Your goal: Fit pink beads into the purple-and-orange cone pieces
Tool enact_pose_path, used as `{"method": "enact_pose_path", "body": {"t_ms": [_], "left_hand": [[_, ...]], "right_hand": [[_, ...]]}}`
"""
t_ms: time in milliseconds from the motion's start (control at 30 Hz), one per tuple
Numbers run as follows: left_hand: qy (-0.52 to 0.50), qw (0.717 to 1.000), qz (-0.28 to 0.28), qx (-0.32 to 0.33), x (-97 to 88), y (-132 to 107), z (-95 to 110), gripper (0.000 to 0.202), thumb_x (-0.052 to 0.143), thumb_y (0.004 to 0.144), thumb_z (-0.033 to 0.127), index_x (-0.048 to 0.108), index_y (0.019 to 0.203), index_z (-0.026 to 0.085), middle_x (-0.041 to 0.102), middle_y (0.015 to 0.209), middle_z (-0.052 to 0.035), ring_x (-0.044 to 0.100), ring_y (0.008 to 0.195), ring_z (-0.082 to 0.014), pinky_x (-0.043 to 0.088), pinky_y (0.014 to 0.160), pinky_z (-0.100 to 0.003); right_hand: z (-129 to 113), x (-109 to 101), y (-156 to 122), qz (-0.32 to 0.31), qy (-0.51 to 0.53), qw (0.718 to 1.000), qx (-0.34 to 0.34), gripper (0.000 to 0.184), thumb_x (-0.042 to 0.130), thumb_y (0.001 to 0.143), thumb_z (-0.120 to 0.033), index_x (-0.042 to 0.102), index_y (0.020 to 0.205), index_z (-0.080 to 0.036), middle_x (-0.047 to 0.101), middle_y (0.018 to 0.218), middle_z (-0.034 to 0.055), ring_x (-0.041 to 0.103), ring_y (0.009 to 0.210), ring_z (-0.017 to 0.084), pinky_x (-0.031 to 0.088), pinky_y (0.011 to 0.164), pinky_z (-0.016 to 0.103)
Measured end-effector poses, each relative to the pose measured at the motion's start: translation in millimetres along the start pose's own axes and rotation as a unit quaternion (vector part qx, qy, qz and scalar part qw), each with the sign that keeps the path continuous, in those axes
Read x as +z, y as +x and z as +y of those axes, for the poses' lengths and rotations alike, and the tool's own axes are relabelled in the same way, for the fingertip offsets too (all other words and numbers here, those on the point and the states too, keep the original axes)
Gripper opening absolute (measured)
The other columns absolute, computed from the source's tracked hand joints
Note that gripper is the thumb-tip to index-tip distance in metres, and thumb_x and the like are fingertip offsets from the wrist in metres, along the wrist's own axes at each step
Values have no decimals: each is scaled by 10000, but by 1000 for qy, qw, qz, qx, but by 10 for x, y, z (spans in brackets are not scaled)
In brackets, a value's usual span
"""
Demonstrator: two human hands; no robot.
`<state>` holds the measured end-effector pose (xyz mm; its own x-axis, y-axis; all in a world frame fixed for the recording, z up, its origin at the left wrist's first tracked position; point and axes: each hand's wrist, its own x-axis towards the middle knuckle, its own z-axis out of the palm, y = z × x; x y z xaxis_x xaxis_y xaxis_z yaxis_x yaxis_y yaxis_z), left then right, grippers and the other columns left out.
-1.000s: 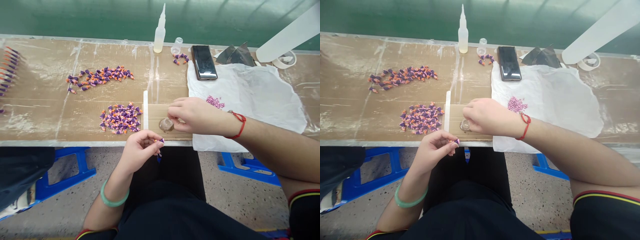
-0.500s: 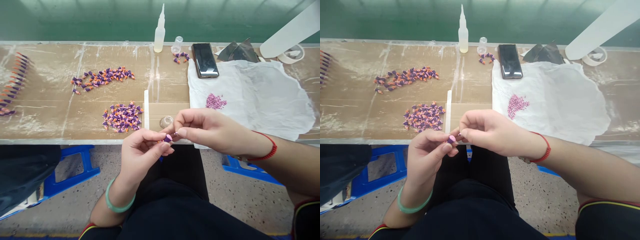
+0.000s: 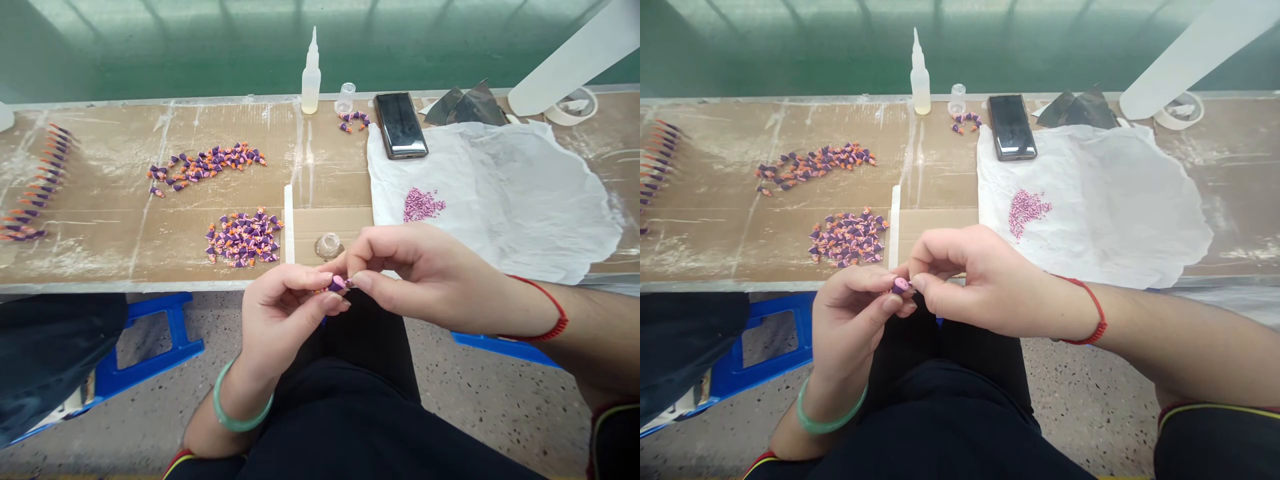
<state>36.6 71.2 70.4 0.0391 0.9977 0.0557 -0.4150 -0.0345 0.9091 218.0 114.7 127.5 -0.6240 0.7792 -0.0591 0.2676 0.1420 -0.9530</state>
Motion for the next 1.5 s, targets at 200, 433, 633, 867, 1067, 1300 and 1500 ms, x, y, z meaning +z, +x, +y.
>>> {"method": "enact_pose_path", "body": {"t_ms": [200, 433, 633, 867, 1067, 1300, 1500], "left_hand": [[-3, 1000, -8, 15, 15, 0, -3, 125, 892, 772, 224, 779, 821, 202, 784, 802, 8, 741, 612, -103, 646, 567, -154], [1, 1000, -2, 21, 36, -16, -4, 112, 892, 770, 220, 790, 817, 221, 792, 806, 15, 745, 612, -105, 655, 580, -165], [23, 999, 14, 39, 65, -34, -19, 126, 894, 771, 266, 777, 795, 224, 792, 804, 13, 739, 613, -120, 659, 580, -211], [39, 998, -17, 54, 29, -18, -10, 84, 866, 805, 226, 782, 807, 214, 782, 784, 4, 732, 600, -115, 646, 578, -204], [58, 997, -16, 49, 43, -12, -15, 114, 867, 805, 256, 767, 790, 203, 785, 783, -2, 739, 604, -125, 651, 573, -209], [43, 999, 16, -27, 82, -4, -7, 243, 925, 722, 355, 761, 802, 193, 791, 761, -6, 737, 567, -133, 646, 539, -194], [71, 996, 4, -49, 93, -53, -1, 164, 879, 787, 300, 771, 864, 203, 797, 811, -14, 729, 595, -123, 622, 566, -194]], "right_hand": [[1, -14, -5, 23, -74, 996, -47, 143, 575, 898, -160, 600, 762, -196, 723, 751, -18, 602, 612, 87, 436, 532, 186], [-23, -6, -17, 25, -116, 991, -67, 153, 554, 879, -142, 585, 740, -199, 694, 710, -34, 555, 568, 80, 401, 503, 204], [-32, 28, -38, 34, -130, 987, -91, 178, 527, 850, -79, 528, 735, -215, 718, 754, -31, 624, 624, 91, 436, 532, 219], [-46, 28, -62, 34, -166, 979, -113, 195, 503, 873, -92, 485, 734, -227, 727, 779, -17, 631, 628, 106, 455, 540, 234], [-27, 51, -82, 45, -203, 972, -107, 197, 487, 878, -97, 482, 730, -226, 693, 739, -19, 582, 584, 112, 430, 529, 251], [14, -27, -104, 59, -153, 984, -75, 112, 542, 904, -147, 599, 842, -221, 756, 853, 10, 722, 769, 159, 561, 663, 259], [68, -170, -208, 144, -97, 985, -15, 91, 581, 930, -200, 670, 940, -216, 778, 1016, 64, 752, 960, 229, 620, 820, 343]]}}
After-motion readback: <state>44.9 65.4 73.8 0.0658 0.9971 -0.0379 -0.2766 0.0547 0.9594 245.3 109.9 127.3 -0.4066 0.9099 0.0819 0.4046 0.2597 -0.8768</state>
